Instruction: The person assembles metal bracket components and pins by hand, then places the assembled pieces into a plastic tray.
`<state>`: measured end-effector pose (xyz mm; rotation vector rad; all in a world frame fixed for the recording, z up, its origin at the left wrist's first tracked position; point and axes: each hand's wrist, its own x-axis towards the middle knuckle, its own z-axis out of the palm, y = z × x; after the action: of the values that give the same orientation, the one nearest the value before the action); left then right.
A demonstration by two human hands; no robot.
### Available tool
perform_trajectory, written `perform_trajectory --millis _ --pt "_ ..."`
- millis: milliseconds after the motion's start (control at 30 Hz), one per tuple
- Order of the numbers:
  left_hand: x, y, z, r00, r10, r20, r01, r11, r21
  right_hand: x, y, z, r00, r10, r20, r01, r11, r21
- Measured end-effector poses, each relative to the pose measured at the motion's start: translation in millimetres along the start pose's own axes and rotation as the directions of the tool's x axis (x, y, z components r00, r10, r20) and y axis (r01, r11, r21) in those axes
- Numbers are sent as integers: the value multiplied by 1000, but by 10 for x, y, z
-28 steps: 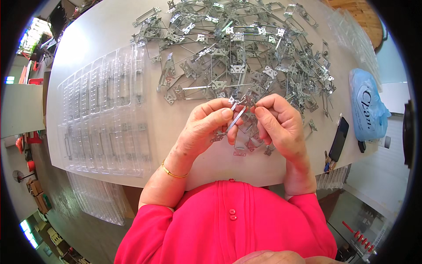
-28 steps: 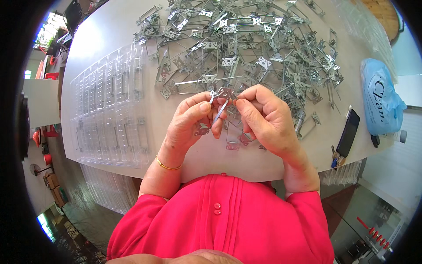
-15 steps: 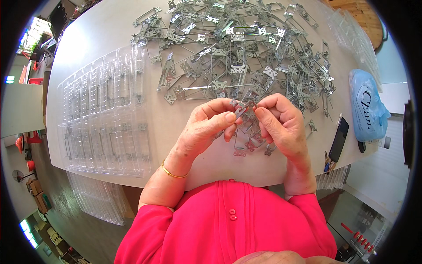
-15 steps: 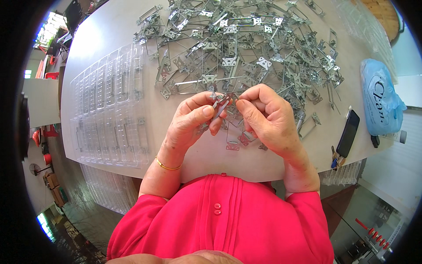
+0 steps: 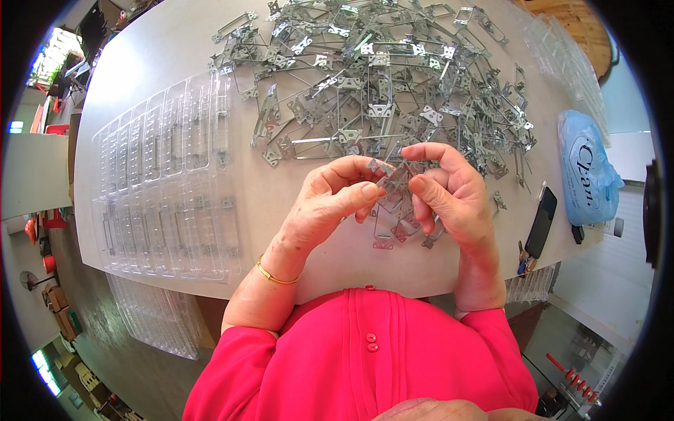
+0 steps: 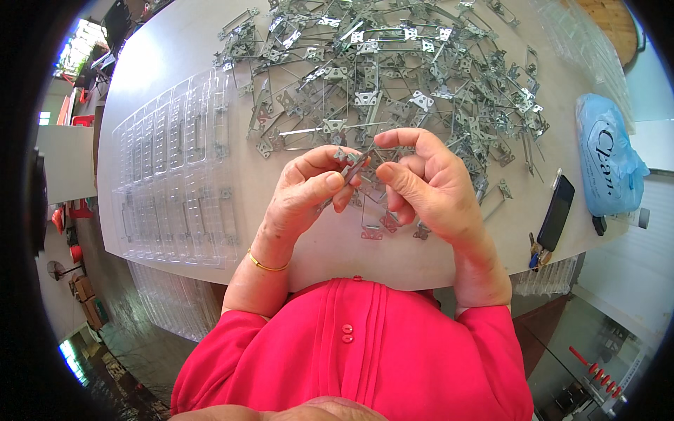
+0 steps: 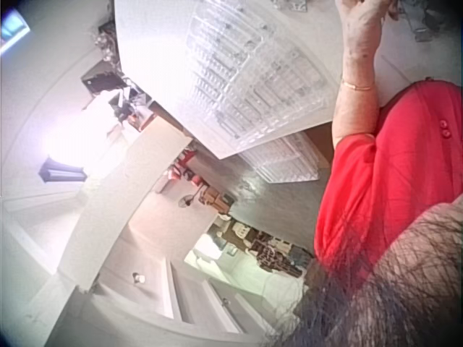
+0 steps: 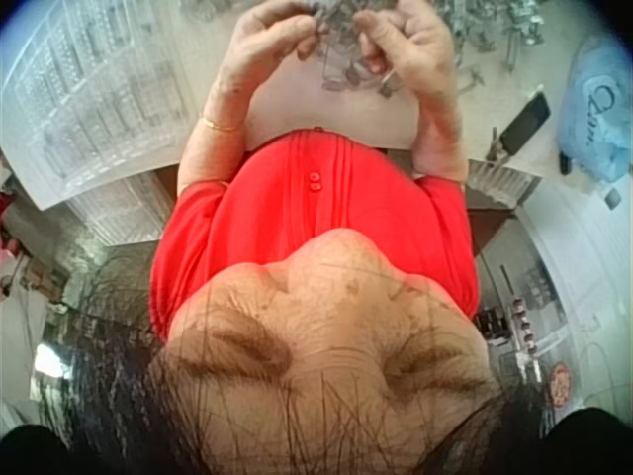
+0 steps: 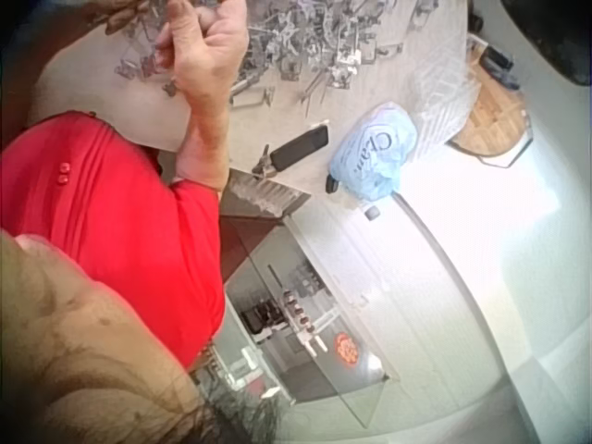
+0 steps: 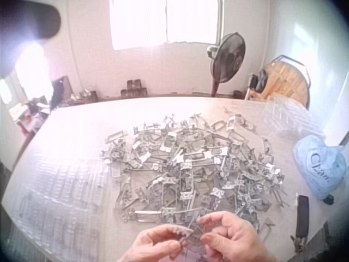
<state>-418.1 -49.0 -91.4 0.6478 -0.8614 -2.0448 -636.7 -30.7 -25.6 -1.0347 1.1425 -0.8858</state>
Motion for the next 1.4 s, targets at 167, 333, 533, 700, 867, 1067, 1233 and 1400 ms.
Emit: perform_trajectory --millis 167,333,533,700,867,1067,1233,1400 --pt "-41 46 96 999 -39 -17 41 985 166 22 -25 -45 998 43 55 -48 994 96" --pt "-46 85 119 999 -51 -13 52 983 178 51 46 -102 984 120 130 -145 967 209" --pt "-44 89 131 999 -36 37 22 951 309 43 33 -95 984 123 129 -144 975 169" --pt "-34 117 160 996 -17 85 -30 852 522 18 62 -92 998 31 52 -29 999 -22" --pt "-35 94 164 988 -4 156 -88 814 574 21 105 -155 989 -145 16 145 967 -210" --pt "-53 123 189 986 -131 107 106 971 213 -29 27 12 985 -108 -136 97 992 -82" --pt "-47 138 147 957 -188 221 106 936 337 -3 69 -21 995 -37 -89 33 999 -44" --pt "-72 97 192 956 -261 132 246 962 121 30 114 -36 958 -204 -202 218 975 48"
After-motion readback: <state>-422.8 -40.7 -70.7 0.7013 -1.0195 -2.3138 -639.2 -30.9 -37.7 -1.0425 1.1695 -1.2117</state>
